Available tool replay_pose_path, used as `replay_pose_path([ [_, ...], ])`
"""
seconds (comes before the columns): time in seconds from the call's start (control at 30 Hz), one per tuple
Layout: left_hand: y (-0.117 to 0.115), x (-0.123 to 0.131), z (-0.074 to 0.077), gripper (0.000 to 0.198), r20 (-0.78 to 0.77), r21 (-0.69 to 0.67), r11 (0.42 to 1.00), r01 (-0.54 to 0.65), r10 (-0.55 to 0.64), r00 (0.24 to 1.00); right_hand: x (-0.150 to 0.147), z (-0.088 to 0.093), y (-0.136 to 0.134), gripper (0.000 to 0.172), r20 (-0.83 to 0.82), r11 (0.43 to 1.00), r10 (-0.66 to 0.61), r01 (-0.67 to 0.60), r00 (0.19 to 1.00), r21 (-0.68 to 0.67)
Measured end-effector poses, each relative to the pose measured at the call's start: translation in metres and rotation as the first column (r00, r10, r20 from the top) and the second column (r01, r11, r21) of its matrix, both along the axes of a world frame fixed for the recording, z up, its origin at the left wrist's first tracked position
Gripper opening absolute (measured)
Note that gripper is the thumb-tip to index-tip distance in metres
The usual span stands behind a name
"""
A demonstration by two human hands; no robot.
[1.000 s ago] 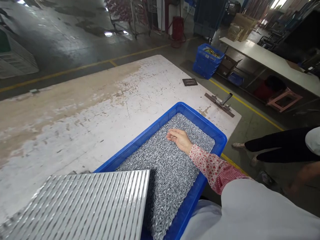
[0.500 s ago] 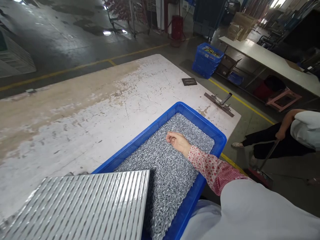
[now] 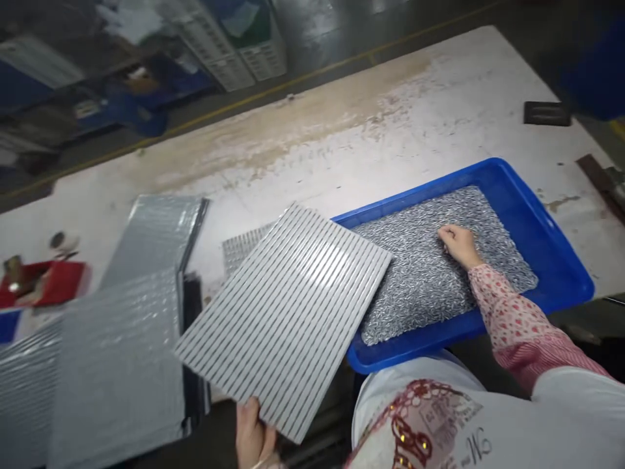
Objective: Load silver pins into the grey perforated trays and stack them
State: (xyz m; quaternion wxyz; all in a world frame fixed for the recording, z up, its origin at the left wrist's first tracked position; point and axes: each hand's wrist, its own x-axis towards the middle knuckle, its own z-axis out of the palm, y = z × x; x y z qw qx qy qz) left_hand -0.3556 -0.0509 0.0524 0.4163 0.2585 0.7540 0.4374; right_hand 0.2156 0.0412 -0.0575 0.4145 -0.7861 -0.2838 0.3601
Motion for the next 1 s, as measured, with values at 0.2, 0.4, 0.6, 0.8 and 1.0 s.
replay_pose_path([
  [0.2,-0.004,-0.021,-0.006,0.066,0.092,0.044,0.994,-0.104,0.100,0.991,-0.074,0.016,0.006,0.046,-0.070,0.959,0.279,-0.274,0.958,0.078],
  [0.4,-0.009,-0.073,0.007,0.068,0.162,0.203,0.966,-0.160,0.128,0.979,-0.143,0.018,-0.005,0.044,-0.149,0.920,0.389,-0.378,0.909,0.100],
  [0.6,0.003,-0.150,0.015,0.058,0.198,0.305,0.929,-0.209,0.153,0.968,-0.213,0.032,-0.028,0.044,-0.164,0.950,0.307,-0.292,0.937,0.109],
  [0.8,0.021,-0.222,0.014,0.046,0.290,0.293,0.923,-0.251,0.164,0.943,-0.309,0.073,-0.041,0.038,-0.079,0.938,0.334,-0.323,0.939,0.123],
  [1.0,0.029,-0.325,0.026,0.039,0.256,0.330,0.862,-0.383,0.309,0.916,-0.371,0.071,-0.060,0.038,-0.054,0.951,0.296,-0.289,0.954,0.111],
])
